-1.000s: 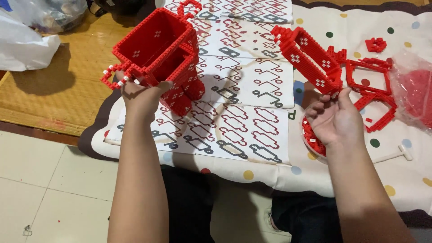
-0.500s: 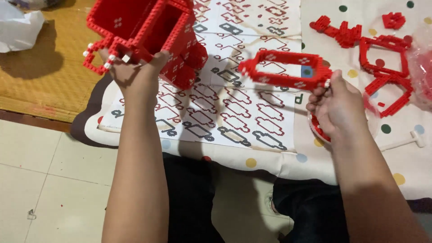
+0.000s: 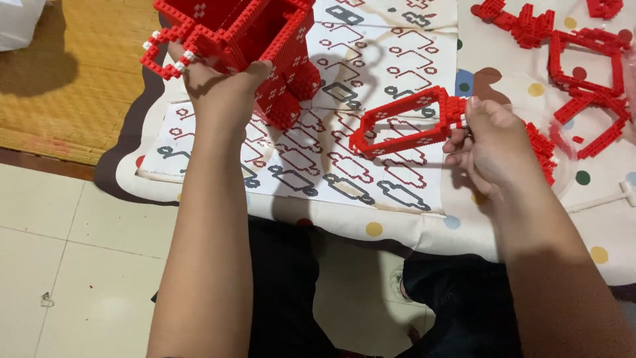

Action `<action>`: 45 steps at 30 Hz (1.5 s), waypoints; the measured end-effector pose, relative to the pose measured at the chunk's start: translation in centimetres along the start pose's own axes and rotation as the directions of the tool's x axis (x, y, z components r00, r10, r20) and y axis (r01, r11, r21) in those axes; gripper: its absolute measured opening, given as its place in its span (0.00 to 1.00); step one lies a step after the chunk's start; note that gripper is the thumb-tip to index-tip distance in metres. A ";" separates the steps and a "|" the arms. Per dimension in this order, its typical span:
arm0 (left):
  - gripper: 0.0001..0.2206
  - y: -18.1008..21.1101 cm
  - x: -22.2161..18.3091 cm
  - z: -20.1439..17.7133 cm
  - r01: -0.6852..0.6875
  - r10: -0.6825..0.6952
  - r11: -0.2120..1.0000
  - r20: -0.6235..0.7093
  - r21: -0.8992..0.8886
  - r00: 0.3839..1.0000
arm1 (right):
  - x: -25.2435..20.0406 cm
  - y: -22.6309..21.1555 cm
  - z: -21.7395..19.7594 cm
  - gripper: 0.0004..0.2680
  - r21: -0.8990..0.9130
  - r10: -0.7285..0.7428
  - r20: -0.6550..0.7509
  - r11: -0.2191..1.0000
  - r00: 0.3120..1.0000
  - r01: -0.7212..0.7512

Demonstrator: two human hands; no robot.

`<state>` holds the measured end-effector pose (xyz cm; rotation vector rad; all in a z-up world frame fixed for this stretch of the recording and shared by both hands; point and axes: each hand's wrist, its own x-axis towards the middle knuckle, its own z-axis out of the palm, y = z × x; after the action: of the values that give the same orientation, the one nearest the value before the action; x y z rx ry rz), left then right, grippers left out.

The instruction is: Assembling a red plastic 3D puzzle toy by snapping interlocking pieces together.

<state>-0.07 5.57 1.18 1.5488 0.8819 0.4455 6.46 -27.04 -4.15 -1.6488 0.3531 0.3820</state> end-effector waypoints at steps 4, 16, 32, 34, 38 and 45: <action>0.59 -0.2 0.5 0.1 0.023 -0.022 0.997 -0.017 0.068 1.000 | -1.8 -1.3 0.5 0.08 -0.027 0.015 -0.012 1.000 1.000 -0.016; 0.56 -0.7 0.8 0.2 -0.030 0.031 0.994 -0.011 0.103 0.999 | -2.5 -2.4 -0.5 0.06 -0.154 -0.050 -0.004 0.987 0.999 0.049; 0.57 -1.4 1.4 0.2 -0.040 0.043 0.989 -0.023 0.139 0.999 | -1.5 -2.8 -2.8 0.06 -0.165 -0.035 -0.034 0.986 0.999 0.029; 0.55 -1.4 1.3 0.2 -0.081 0.084 0.987 -0.015 0.140 0.996 | -1.9 -3.0 -2.6 0.06 -0.178 -0.041 -0.034 0.983 0.999 0.035; 0.58 -1.2 1.1 0.2 -0.058 0.059 0.996 -0.015 0.063 0.998 | -1.7 -2.9 -2.6 0.07 -0.238 -0.051 -0.053 0.971 0.997 0.037; 0.41 1.4 -1.6 -1.2 -0.162 0.178 0.979 0.135 -0.122 0.975 | 0.7 -1.9 -4.9 0.09 0.117 -0.144 -0.106 0.981 0.984 0.156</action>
<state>-1.57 5.18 3.14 1.5402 0.6049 0.4894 8.17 -31.69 -2.31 -1.5628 0.3157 0.1632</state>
